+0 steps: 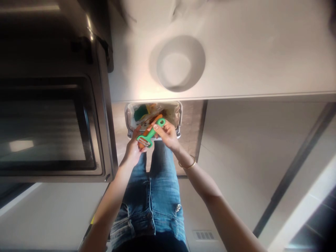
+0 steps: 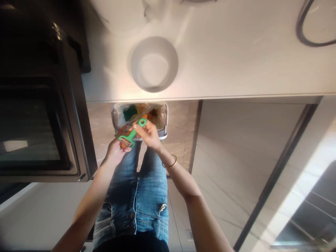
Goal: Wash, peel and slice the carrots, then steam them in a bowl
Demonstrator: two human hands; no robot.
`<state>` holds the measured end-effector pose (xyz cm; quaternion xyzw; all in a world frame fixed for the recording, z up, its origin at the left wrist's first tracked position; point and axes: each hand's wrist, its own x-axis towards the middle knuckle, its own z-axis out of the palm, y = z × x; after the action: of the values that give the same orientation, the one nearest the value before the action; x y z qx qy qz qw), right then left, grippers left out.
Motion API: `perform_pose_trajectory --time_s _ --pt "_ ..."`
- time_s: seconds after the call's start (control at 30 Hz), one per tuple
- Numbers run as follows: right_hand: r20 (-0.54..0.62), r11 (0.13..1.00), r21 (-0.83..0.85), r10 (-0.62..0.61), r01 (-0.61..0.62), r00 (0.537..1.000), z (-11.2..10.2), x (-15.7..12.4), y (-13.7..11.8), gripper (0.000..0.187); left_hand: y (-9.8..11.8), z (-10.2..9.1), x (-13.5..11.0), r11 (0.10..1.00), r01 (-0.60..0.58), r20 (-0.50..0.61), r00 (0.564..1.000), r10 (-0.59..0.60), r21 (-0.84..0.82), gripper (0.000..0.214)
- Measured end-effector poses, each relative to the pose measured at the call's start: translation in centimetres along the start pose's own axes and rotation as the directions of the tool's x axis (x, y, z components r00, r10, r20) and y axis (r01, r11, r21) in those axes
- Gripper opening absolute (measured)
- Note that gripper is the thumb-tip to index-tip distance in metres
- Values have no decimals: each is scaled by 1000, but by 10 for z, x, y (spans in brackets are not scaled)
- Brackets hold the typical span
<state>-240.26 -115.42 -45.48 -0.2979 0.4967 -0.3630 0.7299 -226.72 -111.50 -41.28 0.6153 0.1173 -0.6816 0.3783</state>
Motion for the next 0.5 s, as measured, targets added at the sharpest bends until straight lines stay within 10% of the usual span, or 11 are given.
perform_pose_trajectory --time_s 0.27,0.5 --pt "-153 868 -450 -307 210 939 -54 43 16 37 2 -21 0 1000 -26 92 995 26 3 42" --pt "147 473 -801 -437 366 887 -69 37 23 24 4 -20 3 997 -23 137 990 33 -72 33"
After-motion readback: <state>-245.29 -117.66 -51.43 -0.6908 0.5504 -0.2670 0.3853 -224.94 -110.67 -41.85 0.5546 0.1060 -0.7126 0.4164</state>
